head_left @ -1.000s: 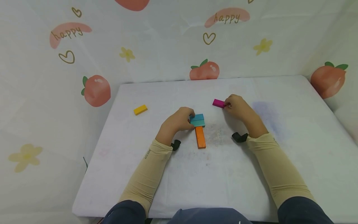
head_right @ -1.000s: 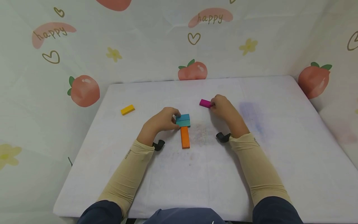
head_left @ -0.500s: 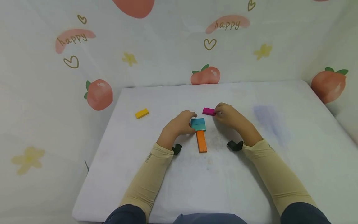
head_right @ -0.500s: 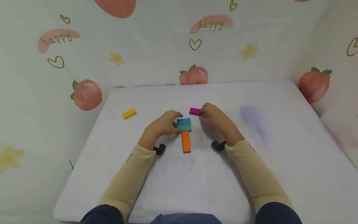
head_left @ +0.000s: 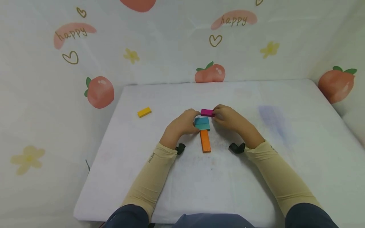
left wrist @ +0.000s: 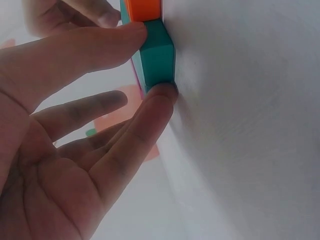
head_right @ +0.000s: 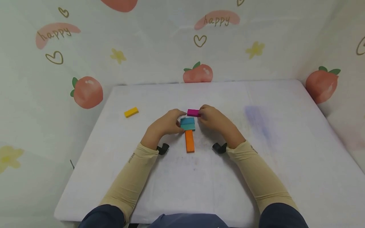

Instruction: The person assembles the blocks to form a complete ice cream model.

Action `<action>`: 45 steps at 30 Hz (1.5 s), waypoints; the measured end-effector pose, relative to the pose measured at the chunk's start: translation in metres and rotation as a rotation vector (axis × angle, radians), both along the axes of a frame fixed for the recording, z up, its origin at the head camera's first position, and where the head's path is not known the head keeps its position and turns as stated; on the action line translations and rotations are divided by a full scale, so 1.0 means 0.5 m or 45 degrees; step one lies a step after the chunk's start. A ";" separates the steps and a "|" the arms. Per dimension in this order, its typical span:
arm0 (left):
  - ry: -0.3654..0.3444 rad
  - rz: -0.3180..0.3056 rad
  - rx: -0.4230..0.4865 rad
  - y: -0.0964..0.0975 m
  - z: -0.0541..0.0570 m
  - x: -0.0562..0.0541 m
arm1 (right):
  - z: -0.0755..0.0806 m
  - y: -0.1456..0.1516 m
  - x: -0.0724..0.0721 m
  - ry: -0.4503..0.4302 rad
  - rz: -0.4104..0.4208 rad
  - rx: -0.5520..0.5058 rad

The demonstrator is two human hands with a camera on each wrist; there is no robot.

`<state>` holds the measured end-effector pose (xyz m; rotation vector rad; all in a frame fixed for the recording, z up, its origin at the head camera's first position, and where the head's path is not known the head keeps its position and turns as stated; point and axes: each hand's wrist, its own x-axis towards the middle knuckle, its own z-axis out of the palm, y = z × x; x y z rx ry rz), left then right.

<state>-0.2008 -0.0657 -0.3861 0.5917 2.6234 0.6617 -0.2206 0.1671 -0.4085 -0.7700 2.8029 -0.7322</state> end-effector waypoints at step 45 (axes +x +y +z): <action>0.019 -0.050 0.009 -0.003 0.007 -0.003 | 0.007 -0.020 0.023 -0.116 0.169 0.022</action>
